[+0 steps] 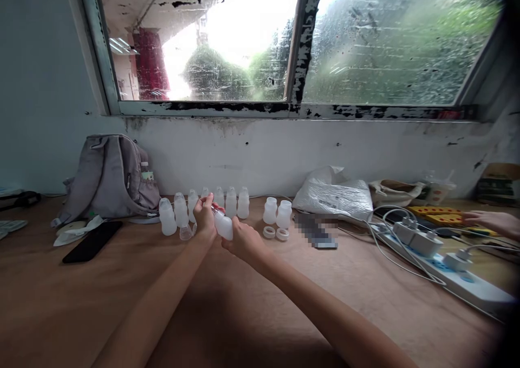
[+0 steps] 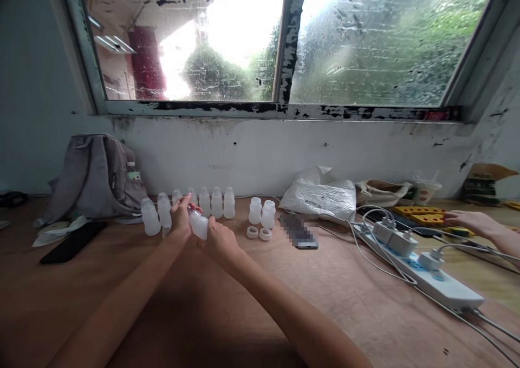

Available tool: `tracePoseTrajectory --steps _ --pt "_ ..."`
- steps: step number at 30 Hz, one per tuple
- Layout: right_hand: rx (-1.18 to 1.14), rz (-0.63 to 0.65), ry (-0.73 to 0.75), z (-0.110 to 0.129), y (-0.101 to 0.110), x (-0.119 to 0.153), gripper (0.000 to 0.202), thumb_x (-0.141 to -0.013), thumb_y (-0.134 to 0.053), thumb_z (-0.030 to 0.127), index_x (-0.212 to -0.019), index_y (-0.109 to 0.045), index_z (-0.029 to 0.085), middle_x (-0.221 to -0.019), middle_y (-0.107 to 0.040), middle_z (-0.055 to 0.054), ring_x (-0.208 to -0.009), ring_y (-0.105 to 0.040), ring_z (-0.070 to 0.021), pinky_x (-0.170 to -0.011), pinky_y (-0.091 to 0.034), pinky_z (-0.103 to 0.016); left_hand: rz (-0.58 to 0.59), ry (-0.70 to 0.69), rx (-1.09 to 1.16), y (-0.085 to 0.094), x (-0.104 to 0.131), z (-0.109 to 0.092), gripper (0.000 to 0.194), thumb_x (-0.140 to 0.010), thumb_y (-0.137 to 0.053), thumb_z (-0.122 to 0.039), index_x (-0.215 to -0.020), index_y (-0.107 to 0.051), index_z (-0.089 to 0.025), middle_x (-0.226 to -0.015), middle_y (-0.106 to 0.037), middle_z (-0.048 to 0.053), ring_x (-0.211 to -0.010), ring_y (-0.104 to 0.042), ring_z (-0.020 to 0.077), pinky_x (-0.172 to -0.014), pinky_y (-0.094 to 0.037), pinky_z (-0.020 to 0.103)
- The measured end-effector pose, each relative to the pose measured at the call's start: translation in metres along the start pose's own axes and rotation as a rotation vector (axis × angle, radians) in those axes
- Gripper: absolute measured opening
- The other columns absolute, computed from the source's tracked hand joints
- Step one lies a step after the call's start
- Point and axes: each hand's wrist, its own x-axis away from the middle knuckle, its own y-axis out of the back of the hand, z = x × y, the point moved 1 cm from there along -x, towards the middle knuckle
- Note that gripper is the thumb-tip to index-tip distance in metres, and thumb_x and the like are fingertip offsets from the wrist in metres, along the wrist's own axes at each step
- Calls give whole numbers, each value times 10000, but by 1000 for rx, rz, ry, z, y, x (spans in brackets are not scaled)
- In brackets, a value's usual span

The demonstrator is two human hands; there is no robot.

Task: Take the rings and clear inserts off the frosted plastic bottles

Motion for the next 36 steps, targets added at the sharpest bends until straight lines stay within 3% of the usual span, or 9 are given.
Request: tracePoseTrajectory --steps 8,13,16,19,23,25,27,29,36 --pt "-14 -5 5 14 23 9 236 -675 -515 310 -854 -431 181 -784 -618 -70 -677 -590 -209 -485 -308 -231 -5 49 14 -6 7 -23 294 -605 -636 -367 -664 -415 -183 -477 -431 -78 -358 -491 91 -426 -387 226" --pt "-265 97 90 6 29 5 261 -646 -558 371 -790 -452 182 -754 -587 -37 -622 -552 -165 -435 -328 -204 -10 96 -15 -6 7 -29 306 -597 -637 -403 -620 -421 -186 -491 -433 -64 -378 -493 91 -441 -410 232" --pt "-489 242 74 -3 32 0 293 -639 -570 384 -826 -474 180 -795 -567 -31 -611 -544 -149 -393 -367 -189 10 89 -51 -6 7 -24 300 -608 -620 -408 -596 -415 -188 -493 -421 -63 -394 -491 93 -442 -407 229" --pt "-713 473 47 -13 39 -4 318 -636 -576 376 -873 -491 181 -768 -554 -20 -607 -550 -151 -363 -401 -187 167 -69 -167 -6 9 -22 264 -649 -573 -409 -597 -443 -184 -520 -445 -51 -441 -503 96 -466 -398 217" --pt "-815 694 -18 -32 44 -10 330 -621 -598 378 -851 -494 164 -668 -549 -9 -583 -553 -157 -349 -413 -193 440 -356 -672 -3 13 -23 216 -666 -557 -375 -586 -521 -177 -532 -508 -32 -492 -480 98 -487 -330 201" --pt "-790 742 -34 -39 43 -11 330 -606 -613 362 -841 -500 160 -672 -559 -13 -585 -556 -157 -341 -407 -188 534 -417 -909 1 12 -20 256 -677 -538 -357 -502 -515 -171 -454 -470 -37 -459 -413 93 -478 -275 209" --pt "-738 776 -41 -41 40 -12 328 -604 -610 345 -855 -511 159 -687 -573 -17 -594 -562 -156 -343 -404 -182 577 -395 -1006 5 8 -16 316 -700 -496 -348 -441 -499 -167 -407 -438 -35 -434 -363 94 -468 -240 220" --pt "-657 757 -51 -38 37 -11 332 -612 -596 338 -884 -519 163 -714 -588 -22 -614 -572 -158 -363 -412 -182 567 -349 -1010 8 3 -11 341 -711 -468 -338 -417 -495 -167 -393 -437 -28 -422 -352 98 -457 -224 225" --pt "-182 472 5 -24 47 -2 300 -605 -604 336 -868 -552 200 -797 -614 -34 -598 -572 -163 -417 -397 -219 474 -193 -948 15 -10 -2 374 -649 -554 -333 -340 -410 -181 -346 -418 -24 -351 -323 96 -395 -165 219"
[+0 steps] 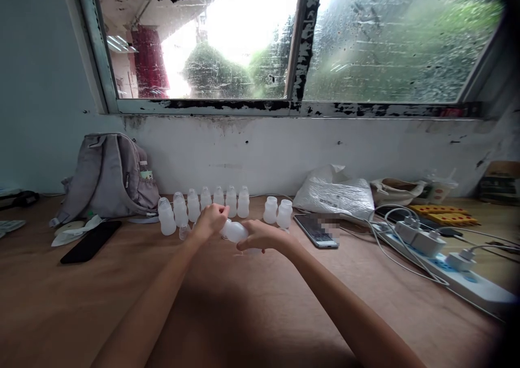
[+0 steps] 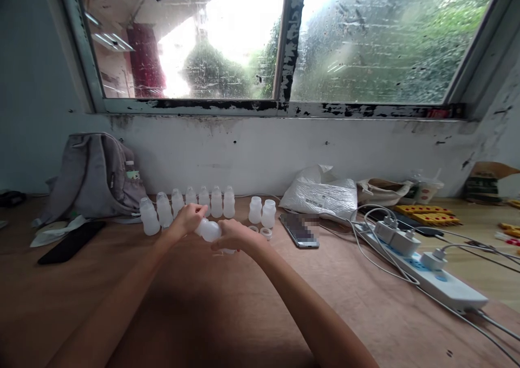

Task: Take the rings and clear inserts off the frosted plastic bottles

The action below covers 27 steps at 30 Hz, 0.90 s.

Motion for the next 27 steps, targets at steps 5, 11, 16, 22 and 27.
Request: tracePoseTrajectory --steps 5,11,16,22,27 --pt "347 -285 -22 11 -7 4 376 -611 -597 225 -971 -494 193 -920 -600 -86 -841 -563 -254 -608 -395 -299 75 172 30 0 -10 15 387 -628 -601 -398 -340 -441 -195 -287 -390 -19 -255 -329 108 -343 -198 221" --pt "406 -259 -7 -1 -7 -5 473 -594 -636 219 -1036 -470 240 -957 -593 -53 -875 -556 -240 -629 -385 -285 21 221 -12 1 -17 28 377 -592 -643 -415 -358 -433 -207 -316 -369 -24 -319 -410 143 -388 -281 228" --pt "323 -20 -120 -30 7 -9 418 -488 -727 365 -843 -581 200 -851 -610 -43 -795 -571 -244 -597 -396 -282 -154 105 -89 18 -18 28 258 -549 -679 -390 -532 -499 -205 -578 -464 -9 -597 -513 170 -560 -359 225" --pt "293 -41 -172 -44 11 -17 405 -514 -718 383 -835 -581 178 -817 -606 -64 -769 -578 -242 -590 -405 -289 142 -83 -604 13 -14 45 325 -583 -670 -345 -808 -492 -193 -930 -484 61 -838 -514 223 -717 -380 281" --pt "258 -47 -183 -51 7 -23 404 -471 -743 371 -792 -584 185 -815 -607 -57 -801 -573 -253 -612 -400 -294 282 -68 -724 4 -5 56 302 -578 -679 -233 -826 -513 -187 -924 -512 67 -872 -518 240 -752 -373 298"
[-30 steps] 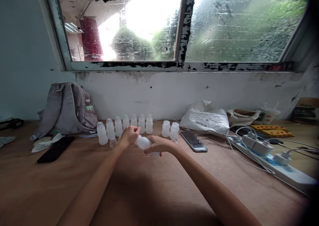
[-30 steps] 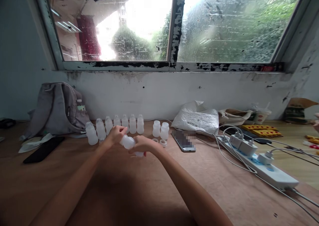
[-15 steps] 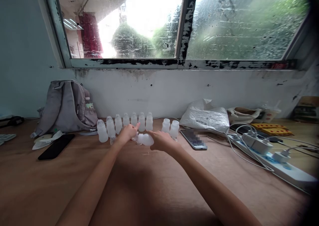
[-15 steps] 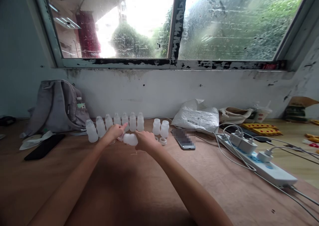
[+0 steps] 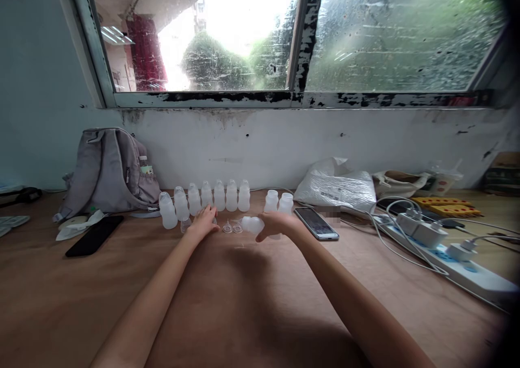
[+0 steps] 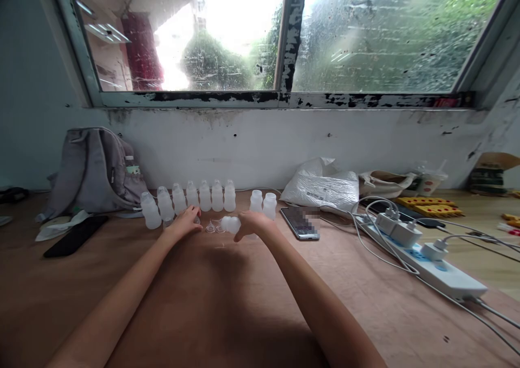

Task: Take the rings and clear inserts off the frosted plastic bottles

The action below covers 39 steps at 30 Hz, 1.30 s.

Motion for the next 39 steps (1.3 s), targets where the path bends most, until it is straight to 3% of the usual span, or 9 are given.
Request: tracePoseTrajectory --steps 5,9,13,16,21,26,31,35,39 --pt "-29 -3 -18 -5 -5 -5 433 -452 -746 371 -805 -582 179 -843 -608 -59 -824 -570 -246 -613 -395 -283 66 -3 -67 -2 0 7 358 -577 -683 -265 -886 -522 -186 -976 -524 84 -943 -495 273 -843 -324 354" --pt "-48 -5 -8 -4 -4 -4 436 -475 -739 352 -834 -589 155 -840 -605 -70 -816 -570 -236 -599 -388 -264 105 -60 -72 10 -3 7 482 -556 -695 -325 -984 -504 -211 -1071 -498 85 -1046 -431 288 -909 -262 384" --pt "-87 23 22 2 3 3 454 -511 -716 351 -902 -585 161 -840 -605 -72 -707 -581 -208 -534 -390 -252 117 -238 -3 24 3 -19 632 -520 -715 -307 -1091 -446 -280 -1165 -447 33 -1121 -372 251 -915 -273 316" --pt "-122 56 125 8 7 7 403 -545 -688 352 -905 -579 209 -814 -613 -34 -627 -570 -173 -494 -395 -237 64 -364 148 21 12 -49 567 -520 -707 -207 -1036 -485 -290 -1077 -507 15 -1063 -440 245 -918 -267 323" --pt "-67 -25 220 12 5 5 351 -559 -682 267 -891 -576 227 -808 -612 -7 -745 -564 -197 -593 -403 -257 -70 -218 321 3 19 -72 258 -549 -644 -113 -759 -542 -221 -736 -573 53 -824 -564 296 -774 -362 386" --pt "5 -64 253 13 -2 2 367 -555 -677 217 -903 -570 261 -818 -617 17 -747 -571 -181 -625 -395 -249 -43 -177 397 1 17 -67 220 -470 -648 -70 -569 -516 -214 -550 -546 23 -639 -582 252 -574 -407 300" --pt "152 -280 371 28 -7 7 480 -552 -670 168 -1000 -528 264 -947 -604 -17 -895 -538 -225 -696 -380 -272 239 -157 481 14 13 -51 181 -426 -712 -198 -506 -550 -199 -401 -508 -18 -325 -482 154 -335 -331 232" --pt "144 -342 333 29 -11 2 440 -619 -630 256 -1036 -490 238 -935 -604 -43 -858 -550 -216 -626 -380 -255 349 -145 626 36 11 -36 496 -443 -732 -262 -905 -555 -217 -752 -613 26 -510 -577 150 -416 -416 220" --pt "112 -303 256 19 -11 -4 374 -630 -629 316 -969 -506 222 -875 -612 -42 -756 -567 -196 -542 -366 -235 283 -180 648 50 9 -31 563 -492 -722 -282 -991 -470 -214 -936 -563 49 -682 -594 157 -548 -454 233"
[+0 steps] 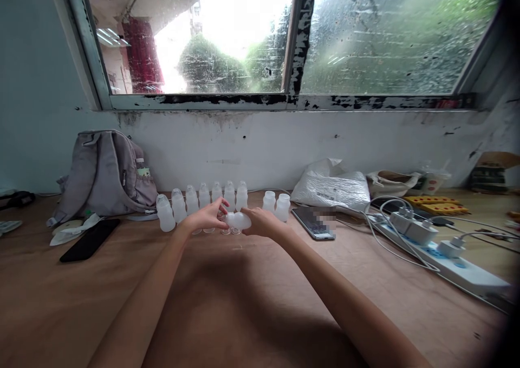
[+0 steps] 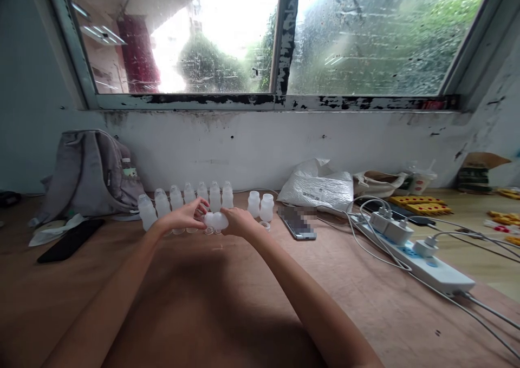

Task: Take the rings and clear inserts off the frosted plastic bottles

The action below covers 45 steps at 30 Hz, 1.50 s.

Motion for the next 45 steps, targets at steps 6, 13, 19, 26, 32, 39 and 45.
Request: tracePoseTrajectory --steps 6,13,19,26,32,39,45 --pt "-66 6 12 -7 5 0 353 -620 -639 352 -924 -520 218 -840 -621 -34 -714 -570 -193 -508 -346 -227 35 95 -19 -3 -2 -4 452 -705 -509 -516 -999 -425 -183 -754 -618 34 -611 -591 159 -554 -455 261" --pt "-107 2 -13 -15 9 -2 377 -607 -645 376 -927 -531 213 -828 -623 -40 -718 -564 -202 -512 -328 -232 -98 11 -138 7 0 -7 466 -644 -585 -489 -983 -494 -182 -931 -597 50 -651 -582 141 -547 -448 230" --pt "-141 -1 -16 -14 9 -1 364 -602 -650 384 -912 -538 227 -819 -621 -32 -708 -555 -195 -519 -321 -233 -214 -66 -215 9 -1 -8 246 -751 -474 -373 -791 -591 -160 -657 -583 7 -565 -537 117 -518 -408 212" --pt "-148 -16 -14 -15 8 -2 377 -604 -640 422 -903 -525 221 -806 -609 -33 -697 -561 -188 -497 -315 -222 -220 -97 -249 8 2 -13 314 -718 -519 -433 -902 -576 -185 -822 -609 20 -686 -551 135 -589 -423 221" --pt "-178 -19 -33 -21 7 -3 389 -588 -644 444 -897 -522 242 -805 -613 -36 -703 -571 -209 -495 -337 -234 -238 -103 -313 9 1 -13 232 -700 -547 -368 -802 -620 -173 -724 -621 21 -679 -549 145 -587 -408 220" --pt "-287 -13 30 -16 7 0 458 -600 -637 447 -973 -472 238 -829 -599 -41 -724 -563 -214 -543 -385 -260 -271 -74 -457 8 0 -11 390 -799 -352 -421 -596 -566 -166 -506 -520 -14 -466 -438 105 -487 -322 219" --pt "-252 -75 21 -19 4 -2 490 -615 -635 432 -1011 -433 227 -884 -567 -44 -764 -534 -198 -616 -396 -272 -339 -13 -494 11 3 -11 520 -810 -257 -514 -491 -484 -172 -425 -464 -11 -418 -423 111 -490 -307 231"
